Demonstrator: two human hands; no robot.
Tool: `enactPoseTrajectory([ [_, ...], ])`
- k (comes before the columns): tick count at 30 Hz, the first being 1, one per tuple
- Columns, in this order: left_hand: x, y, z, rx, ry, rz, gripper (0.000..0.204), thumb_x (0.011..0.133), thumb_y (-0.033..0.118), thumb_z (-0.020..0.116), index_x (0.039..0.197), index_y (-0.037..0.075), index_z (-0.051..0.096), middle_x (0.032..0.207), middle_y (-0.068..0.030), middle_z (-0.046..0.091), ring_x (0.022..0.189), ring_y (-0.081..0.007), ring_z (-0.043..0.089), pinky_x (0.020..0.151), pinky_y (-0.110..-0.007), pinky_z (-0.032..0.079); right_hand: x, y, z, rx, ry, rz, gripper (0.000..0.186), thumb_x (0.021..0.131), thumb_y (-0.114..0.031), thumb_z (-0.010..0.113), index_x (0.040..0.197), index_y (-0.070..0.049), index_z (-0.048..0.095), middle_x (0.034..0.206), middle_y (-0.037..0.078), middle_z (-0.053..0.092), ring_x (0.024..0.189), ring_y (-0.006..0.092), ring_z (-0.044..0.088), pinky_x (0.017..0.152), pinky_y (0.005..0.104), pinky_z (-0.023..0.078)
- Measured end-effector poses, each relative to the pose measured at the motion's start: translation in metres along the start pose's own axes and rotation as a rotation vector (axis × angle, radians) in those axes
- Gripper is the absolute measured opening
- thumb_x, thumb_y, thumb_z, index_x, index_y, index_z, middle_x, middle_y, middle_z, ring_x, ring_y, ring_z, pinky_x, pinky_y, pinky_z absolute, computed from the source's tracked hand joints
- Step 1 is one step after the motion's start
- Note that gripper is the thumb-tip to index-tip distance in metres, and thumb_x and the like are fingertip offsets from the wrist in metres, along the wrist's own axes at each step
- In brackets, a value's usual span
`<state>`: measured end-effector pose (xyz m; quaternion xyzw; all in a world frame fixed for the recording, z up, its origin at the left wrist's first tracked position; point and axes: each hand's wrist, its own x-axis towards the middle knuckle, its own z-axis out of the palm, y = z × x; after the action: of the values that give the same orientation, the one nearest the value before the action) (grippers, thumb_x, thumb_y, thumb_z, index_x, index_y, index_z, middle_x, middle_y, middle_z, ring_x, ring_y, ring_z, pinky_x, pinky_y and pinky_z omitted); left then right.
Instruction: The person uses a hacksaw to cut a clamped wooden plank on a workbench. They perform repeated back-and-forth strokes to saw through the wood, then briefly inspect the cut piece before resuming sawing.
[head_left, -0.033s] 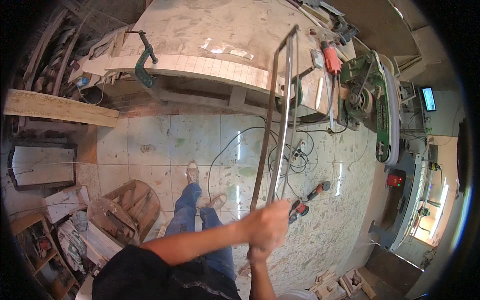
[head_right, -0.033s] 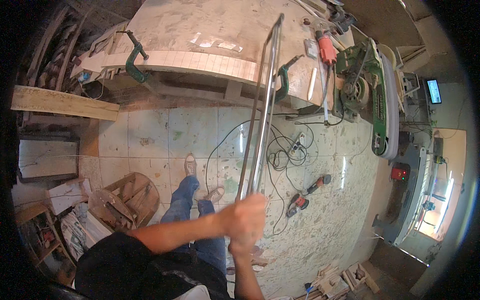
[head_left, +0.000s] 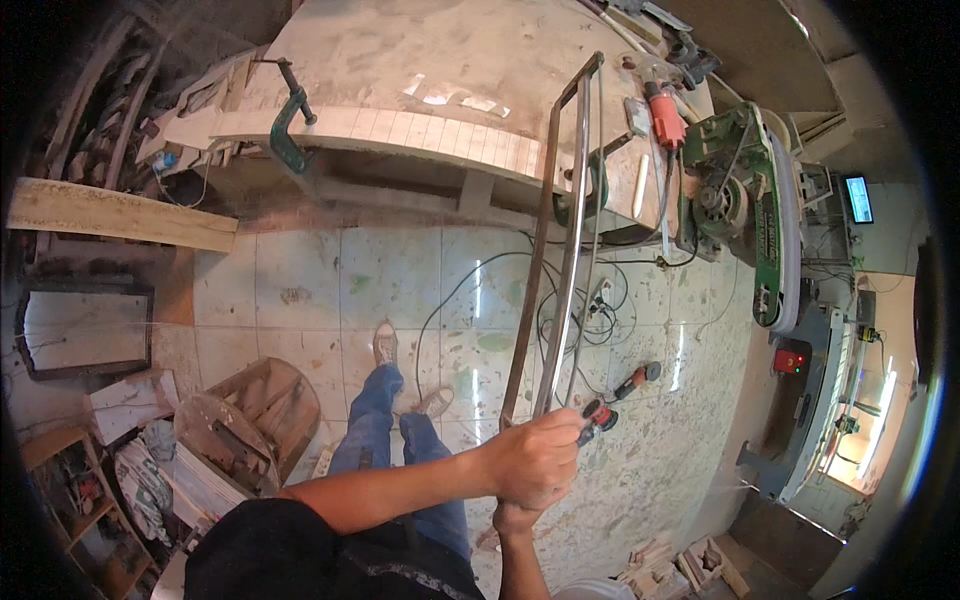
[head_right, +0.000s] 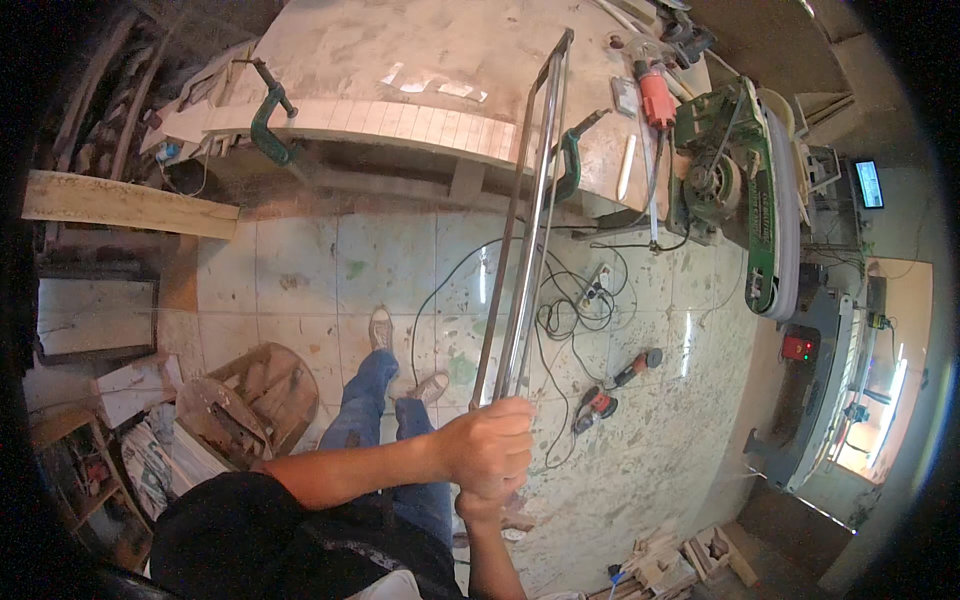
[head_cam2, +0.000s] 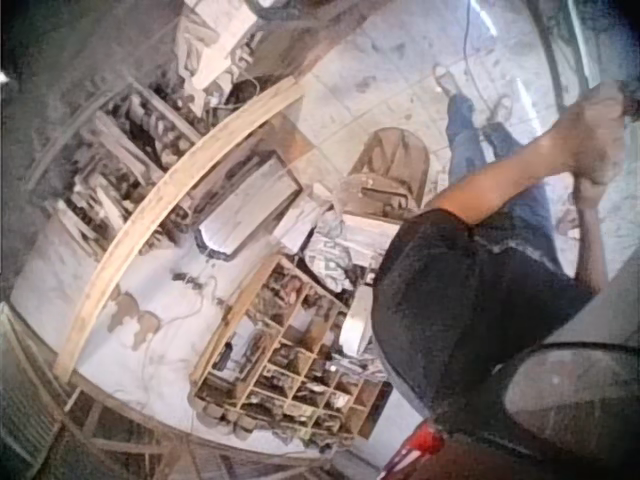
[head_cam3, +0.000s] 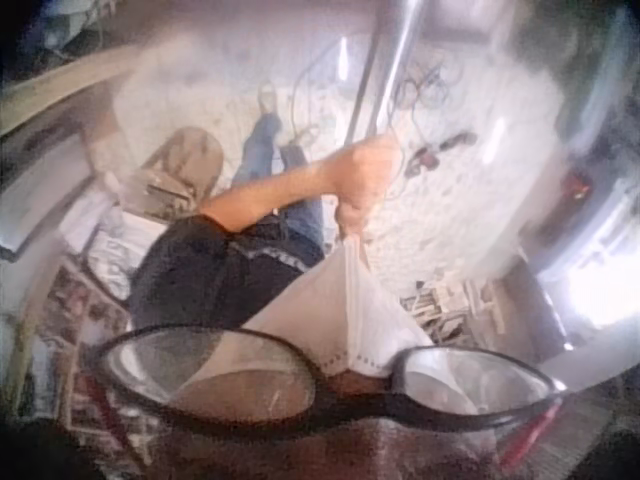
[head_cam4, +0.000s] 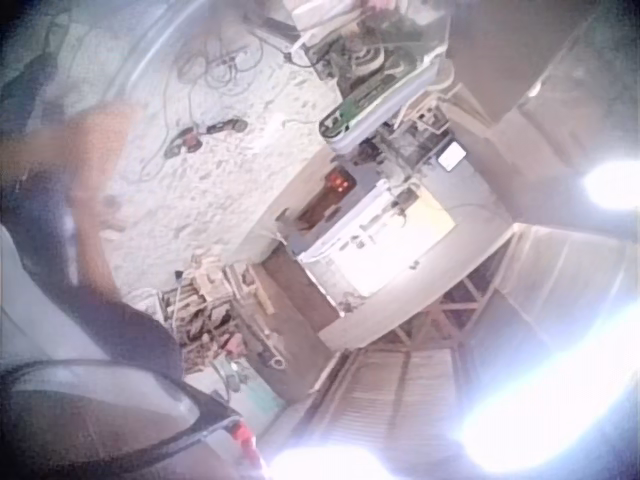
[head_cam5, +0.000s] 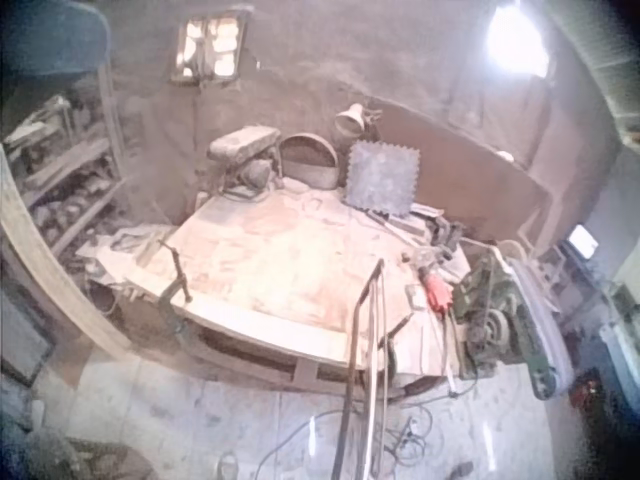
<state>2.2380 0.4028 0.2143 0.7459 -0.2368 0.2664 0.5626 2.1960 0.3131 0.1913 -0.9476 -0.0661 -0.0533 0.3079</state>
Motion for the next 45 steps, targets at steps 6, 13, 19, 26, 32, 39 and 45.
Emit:
enactPoseTrajectory([
  [6,0.12,-0.157,-0.066,0.252,-0.019,0.09,0.018,0.052,0.015,0.064,0.048,0.004,0.051,0.067,-0.0156,0.047,0.07,-0.0308,0.048,0.061,-0.042,0.041,0.159,-0.038,0.062,0.677,0.018,0.046,0.033,0.083,-0.011,0.061,0.111,0.005,0.055,0.102,0.012,0.06,0.093,0.021,0.056,0.084,0.0364,0.045],
  [13,0.045,-0.075,-0.028,0.151,-0.111,-0.128,0.017,0.053,0.013,0.063,0.052,0.002,0.051,0.071,-0.0172,0.05,0.081,-0.0326,0.05,0.072,-0.044,0.045,0.067,-0.016,0.023,0.547,-0.054,0.008,0.044,0.087,-0.022,0.06,0.123,0.002,0.051,0.12,0.015,0.053,0.112,0.0246,0.048,0.094,0.0383,0.04],
  [19,0.018,-0.052,-0.013,0.136,0.174,0.046,0.016,0.054,0.01,0.062,0.056,0.001,0.05,0.072,-0.0158,0.05,0.074,-0.0327,0.052,0.076,-0.043,0.048,0.016,-0.007,0.006,0.53,-0.058,-0.117,0.051,0.088,-0.024,0.061,0.132,0.0,0.05,0.136,0.019,0.046,0.13,0.0292,0.042,0.107,0.0413,0.033],
  [26,0.131,-0.155,-0.076,0.305,-0.031,0.108,0.02,0.056,0.014,0.06,0.048,0.005,0.044,0.06,-0.0127,0.043,0.064,-0.0292,0.044,0.059,-0.041,0.039,0.158,-0.023,0.055,0.705,-0.26,0.27,0.032,0.085,-0.016,0.064,0.109,0.005,0.06,0.109,0.017,0.06,0.098,0.0225,0.055,0.083,0.034,0.043],
  [32,-0.028,0.002,0.01,0.042,-0.057,0.013,0.015,0.053,0.01,0.063,0.056,0.002,0.051,0.072,-0.0177,0.051,0.08,-0.0342,0.053,0.083,-0.043,0.049,0.041,0.008,0.03,0.326,0.196,-0.255,0.024,0.088,-0.021,0.061,0.104,-0.004,0.058,0.103,0.008,0.064,0.094,0.0183,0.061,0.072,0.0315,0.046],
  [39,0.113,-0.156,-0.056,0.278,-0.043,0.102,0.017,0.052,0.015,0.064,0.049,0.003,0.052,0.066,-0.0158,0.048,0.072,-0.0332,0.049,0.061,-0.042,0.043,0.154,-0.011,0.08,0.738,0.074,-0.022,0.03,0.082,-0.012,0.062,0.107,0.005,0.06,0.11,0.017,0.064,0.097,0.021,0.059,0.086,0.0343,0.045],
  [45,0.09,-0.126,-0.046,0.228,-0.004,0.105,0.017,0.056,0.013,0.061,0.053,0.003,0.047,0.067,-0.0146,0.048,0.068,-0.032,0.046,0.062,-0.041,0.041,0.117,-0.027,0.047,0.715,0.068,-0.044,0.028,0.088,-0.014,0.061,0.11,0.003,0.057,0.105,0.009,0.059,0.095,0.0185,0.054,0.086,0.0345,0.044],
])
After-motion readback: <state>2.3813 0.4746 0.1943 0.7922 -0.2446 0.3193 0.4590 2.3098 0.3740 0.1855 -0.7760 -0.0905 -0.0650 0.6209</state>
